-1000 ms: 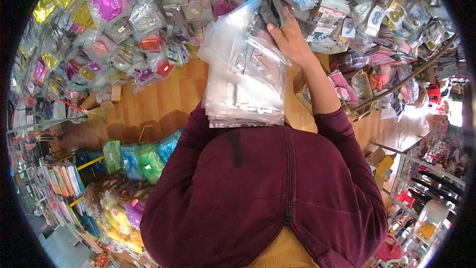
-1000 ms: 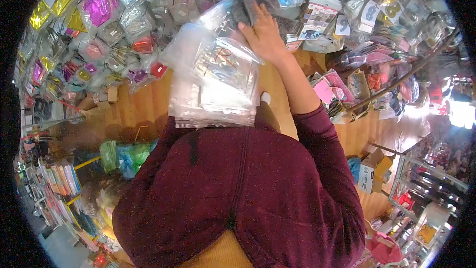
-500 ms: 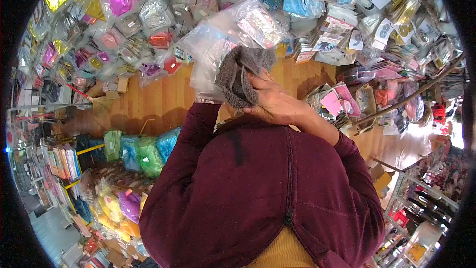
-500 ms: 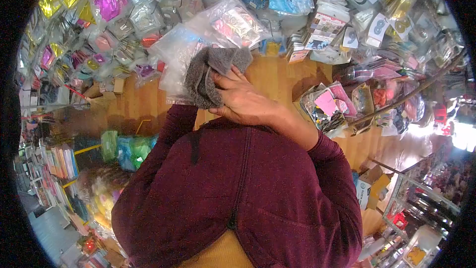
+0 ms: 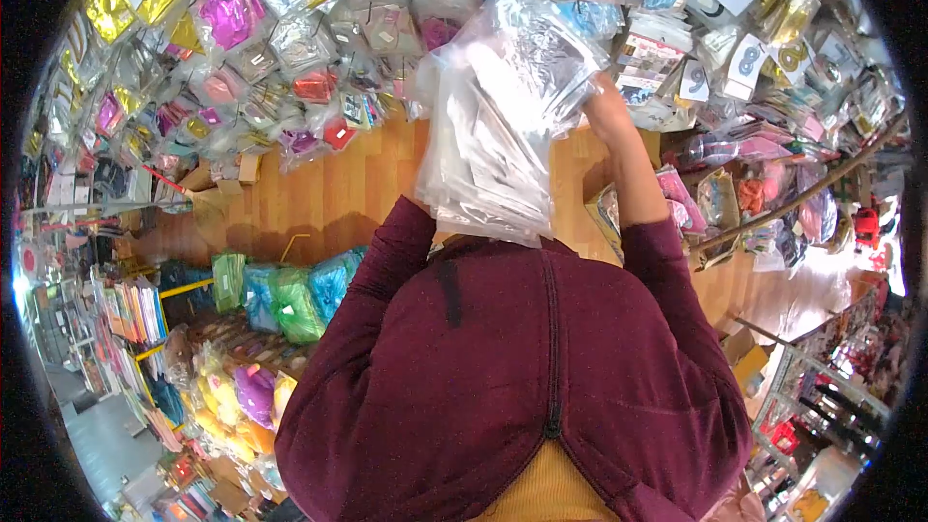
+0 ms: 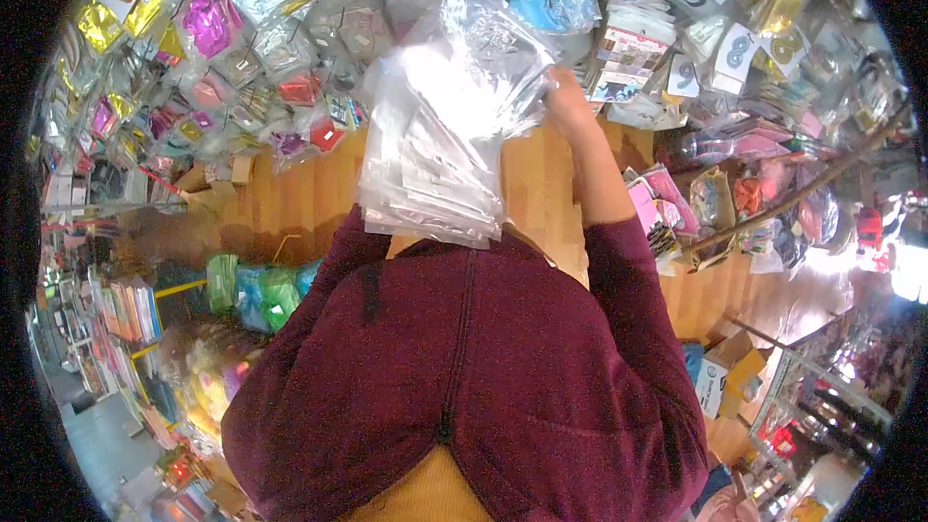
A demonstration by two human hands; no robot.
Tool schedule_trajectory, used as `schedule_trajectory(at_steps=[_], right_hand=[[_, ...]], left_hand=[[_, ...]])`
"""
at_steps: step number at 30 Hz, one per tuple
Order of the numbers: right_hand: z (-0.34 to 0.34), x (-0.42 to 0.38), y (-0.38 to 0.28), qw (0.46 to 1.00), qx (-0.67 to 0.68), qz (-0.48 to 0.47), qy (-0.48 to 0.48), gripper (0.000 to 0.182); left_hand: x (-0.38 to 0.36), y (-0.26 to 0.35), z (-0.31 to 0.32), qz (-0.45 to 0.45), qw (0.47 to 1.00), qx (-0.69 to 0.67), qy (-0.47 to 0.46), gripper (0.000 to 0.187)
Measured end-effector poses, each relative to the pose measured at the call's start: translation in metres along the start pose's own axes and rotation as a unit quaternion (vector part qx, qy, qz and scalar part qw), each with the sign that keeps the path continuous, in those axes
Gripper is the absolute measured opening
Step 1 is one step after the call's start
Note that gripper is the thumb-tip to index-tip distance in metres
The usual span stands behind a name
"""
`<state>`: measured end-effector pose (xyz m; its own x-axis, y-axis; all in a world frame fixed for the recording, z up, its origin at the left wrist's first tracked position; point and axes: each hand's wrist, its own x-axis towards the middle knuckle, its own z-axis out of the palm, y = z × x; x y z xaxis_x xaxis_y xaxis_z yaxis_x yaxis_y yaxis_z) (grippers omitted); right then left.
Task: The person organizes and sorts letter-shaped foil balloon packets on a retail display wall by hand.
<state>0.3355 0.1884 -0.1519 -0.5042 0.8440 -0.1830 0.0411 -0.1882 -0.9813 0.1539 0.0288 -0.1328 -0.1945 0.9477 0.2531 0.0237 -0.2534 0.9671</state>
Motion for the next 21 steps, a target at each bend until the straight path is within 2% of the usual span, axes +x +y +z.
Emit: schedule_trajectory(at_steps=[2, 4, 7, 8, 9, 10, 11, 12, 13, 14, 16, 17, 18, 20, 21], right_hand=[[-0.024, 0.006, 0.011, 0.988, 0.144, -0.006, 0.049, 0.045], [-0.011, -0.035, -0.052, 0.949, 0.294, -0.092, 0.074, 0.045], [-0.029, -0.066, -0.093, 0.911, 0.362, -0.196, -0.014, 0.05], [-0.026, -0.078, -0.096, 0.91, 0.364, -0.196, -0.012, 0.05], [-0.02, -0.091, -0.099, 0.953, 0.213, -0.211, -0.034, 0.049], [-0.013, -0.103, -0.101, 0.973, 0.056, -0.219, -0.055, 0.048], [-0.004, -0.113, -0.102, 0.967, -0.104, -0.22, -0.075, 0.047], [0.006, -0.117, -0.103, 0.936, -0.262, -0.214, -0.094, 0.047], [0.023, -0.113, -0.086, 0.896, -0.306, -0.306, -0.099, 0.044], [0.038, -0.105, -0.059, 0.844, -0.347, -0.396, -0.103, 0.04], [0.046, -0.085, -0.037, 0.921, -0.253, -0.292, -0.052, 0.031], [0.027, -0.067, -0.048, 0.919, -0.368, 0.009, -0.143, 0.032], [0.016, -0.056, -0.042, 0.972, -0.155, -0.052, -0.166, 0.036], [0.021, -0.037, -0.03, 0.964, -0.119, -0.22, -0.085, 0.037], [0.018, -0.022, -0.018, 0.965, -0.115, -0.222, -0.081, 0.037]], left_hand=[[0.003, -0.002, -0.008, -0.008, 1.0, 0.009, 0.016, 0.04], [-0.017, 0.003, -0.011, -0.022, 0.999, 0.018, 0.027, 0.04], [0.003, -0.002, -0.013, -0.023, 0.999, 0.029, 0.026, 0.04], [0.016, -0.007, -0.013, -0.025, 0.999, 0.032, 0.023, 0.04], [0.009, -0.004, -0.009, -0.027, 0.999, 0.033, 0.019, 0.04], [0.038, -0.008, -0.005, -0.029, 0.999, 0.034, 0.016, 0.04], [0.008, -0.002, -0.007, -0.031, 0.999, 0.034, 0.013, 0.04], [-0.005, 0.004, -0.005, -0.033, 0.999, 0.033, 0.01, 0.04], [0.032, -0.012, 0.0, -0.033, 0.999, 0.032, 0.009, 0.04], [0.033, -0.012, 0.008, -0.032, 0.999, 0.03, 0.008, 0.04], [0.032, -0.011, 0.02, -0.032, 0.999, 0.031, 0.009, 0.04], [0.033, -0.01, 0.02, -0.031, 0.999, 0.032, 0.012, 0.04], [0.04, 0.015, 0.038, 0.048, 0.998, 0.006, 0.044, 0.041], [0.033, 0.01, 0.043, -0.029, 0.999, 0.03, 0.001, 0.042], [0.031, 0.014, 0.043, -0.029, 0.999, 0.034, -0.003, 0.042]])
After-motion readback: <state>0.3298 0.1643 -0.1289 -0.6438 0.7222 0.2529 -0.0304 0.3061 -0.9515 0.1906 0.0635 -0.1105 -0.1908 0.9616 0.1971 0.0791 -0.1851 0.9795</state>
